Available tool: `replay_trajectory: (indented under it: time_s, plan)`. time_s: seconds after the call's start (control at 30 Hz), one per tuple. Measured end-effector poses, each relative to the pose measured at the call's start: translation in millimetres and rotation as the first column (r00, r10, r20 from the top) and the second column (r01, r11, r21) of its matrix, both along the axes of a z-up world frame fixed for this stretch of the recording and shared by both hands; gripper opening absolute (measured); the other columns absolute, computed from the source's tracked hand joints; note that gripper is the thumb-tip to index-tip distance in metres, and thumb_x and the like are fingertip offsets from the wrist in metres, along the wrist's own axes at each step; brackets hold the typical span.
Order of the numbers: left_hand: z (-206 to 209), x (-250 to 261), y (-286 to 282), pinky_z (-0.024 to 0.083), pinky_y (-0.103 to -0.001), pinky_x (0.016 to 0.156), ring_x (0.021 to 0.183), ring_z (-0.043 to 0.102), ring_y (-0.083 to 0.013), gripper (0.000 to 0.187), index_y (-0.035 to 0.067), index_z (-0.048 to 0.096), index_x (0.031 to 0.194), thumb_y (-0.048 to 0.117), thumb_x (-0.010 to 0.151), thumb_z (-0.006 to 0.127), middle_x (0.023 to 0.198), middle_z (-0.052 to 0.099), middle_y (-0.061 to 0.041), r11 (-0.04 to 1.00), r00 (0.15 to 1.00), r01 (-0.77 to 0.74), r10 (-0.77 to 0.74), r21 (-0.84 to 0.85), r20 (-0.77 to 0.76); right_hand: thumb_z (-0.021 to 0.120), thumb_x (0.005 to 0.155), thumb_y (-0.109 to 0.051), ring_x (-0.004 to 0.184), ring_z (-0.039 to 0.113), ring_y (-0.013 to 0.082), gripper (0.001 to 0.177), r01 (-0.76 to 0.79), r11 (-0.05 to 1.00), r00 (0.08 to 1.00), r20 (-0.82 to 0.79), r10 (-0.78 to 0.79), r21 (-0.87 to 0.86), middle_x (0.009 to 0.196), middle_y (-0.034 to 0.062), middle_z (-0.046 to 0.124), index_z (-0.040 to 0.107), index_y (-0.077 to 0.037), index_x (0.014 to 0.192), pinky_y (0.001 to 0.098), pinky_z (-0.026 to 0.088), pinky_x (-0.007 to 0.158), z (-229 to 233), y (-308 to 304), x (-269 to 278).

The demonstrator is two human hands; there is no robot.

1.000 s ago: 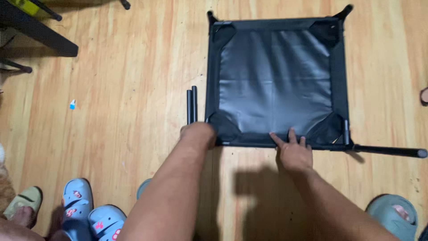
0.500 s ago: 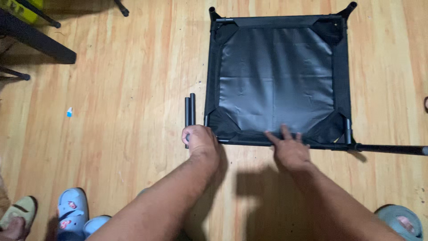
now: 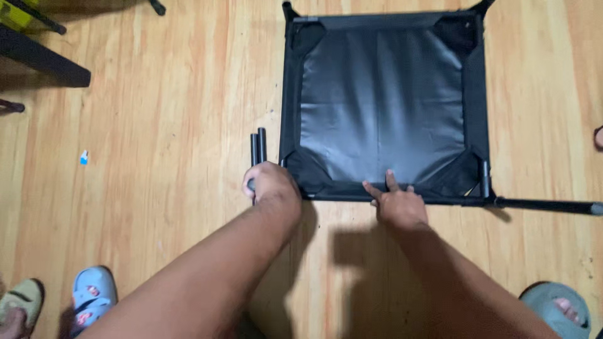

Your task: The person disassembles a small black folding stool by removing its four metal legs one by one. They lift the stool, flip it, and pull each leg out of its socket, placing the removed legs on the floor beside the stool.

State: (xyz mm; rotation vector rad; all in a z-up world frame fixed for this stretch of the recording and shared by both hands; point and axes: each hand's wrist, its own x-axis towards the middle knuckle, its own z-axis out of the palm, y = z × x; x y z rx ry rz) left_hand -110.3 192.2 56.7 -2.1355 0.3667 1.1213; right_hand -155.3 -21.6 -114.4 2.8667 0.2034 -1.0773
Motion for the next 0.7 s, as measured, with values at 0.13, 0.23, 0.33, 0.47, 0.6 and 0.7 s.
replay_trajectory:
  time_s: [0.13,0.23,0.33,0.47,0.6,0.7]
  plan:
    - [15,-18,12,0.054,-0.034,0.058,0.097,0.070,-0.0198,0.042,0.012,0.073,0.123,0.022,0.084,0.084,0.117,0.071,-0.004,0.995,0.997,0.075,-0.077,-0.065,-0.028,0.039,0.105,-0.047,0.137,0.044,0.0525,0.055,0.012,1.000,0.999,-0.038,-0.012,-0.016,0.171,0.0107,0.012,0.022,-0.054,0.157,0.0508,0.051,0.107,-2,5,7]
    - [11,-15,21,0.057,-0.035,0.062,0.105,0.071,-0.0212,0.048,0.012,0.071,0.128,0.023,0.084,0.086,0.125,0.071,-0.006,0.995,1.000,0.016,-0.019,-0.100,-0.024,0.037,0.104,-0.049,0.135,0.049,0.0472,0.055,-0.013,1.000,1.000,0.012,0.013,-0.004,0.170,0.0123,0.013,0.022,-0.055,0.156,0.0503,0.047,0.112,-4,1,7]
    - [9,2,31,0.059,-0.038,0.071,0.112,0.070,-0.0243,0.041,0.013,0.070,0.129,0.022,0.090,0.080,0.131,0.070,-0.007,0.978,0.990,-0.142,0.144,-0.152,-0.003,0.036,0.105,-0.048,0.138,0.045,0.0471,0.054,0.000,0.999,0.999,-0.037,-0.002,-0.036,0.171,0.0093,0.012,0.021,-0.056,0.156,0.0493,0.049,0.109,-3,2,5]
    - [26,18,58,0.058,-0.042,0.081,0.105,0.071,-0.0308,0.022,0.011,0.075,0.114,0.024,0.098,0.068,0.120,0.071,-0.011,0.869,0.978,-0.140,0.196,-0.475,0.071,0.032,0.107,-0.048,0.134,0.054,0.0414,0.054,-0.002,0.997,0.997,-0.078,-0.004,-0.083,0.173,0.0090,0.010,0.017,-0.056,0.158,0.0491,0.047,0.112,-1,6,8]
    - [36,-3,89,0.063,-0.043,0.073,0.082,0.079,-0.0277,0.034,0.002,0.065,0.102,0.033,0.108,0.052,0.090,0.081,-0.016,0.096,0.521,-0.628,0.788,-0.772,-0.327,0.035,0.106,-0.048,0.133,0.054,0.0369,0.055,-0.089,0.996,0.995,0.041,0.090,-0.027,0.168,0.0162,0.016,0.021,-0.051,0.158,0.0497,0.043,0.114,-6,-3,3]
    - [31,-23,97,0.066,-0.036,0.073,0.081,0.078,-0.0192,0.020,0.004,0.057,0.104,0.024,0.100,0.058,0.090,0.077,-0.011,-0.421,0.240,-0.547,0.749,-0.723,-0.618,0.035,0.107,-0.044,0.133,0.053,0.0417,0.056,-0.040,0.998,0.998,-0.047,0.037,-0.055,0.172,0.0126,0.011,0.018,-0.051,0.160,0.0458,0.047,0.112,-6,1,4]
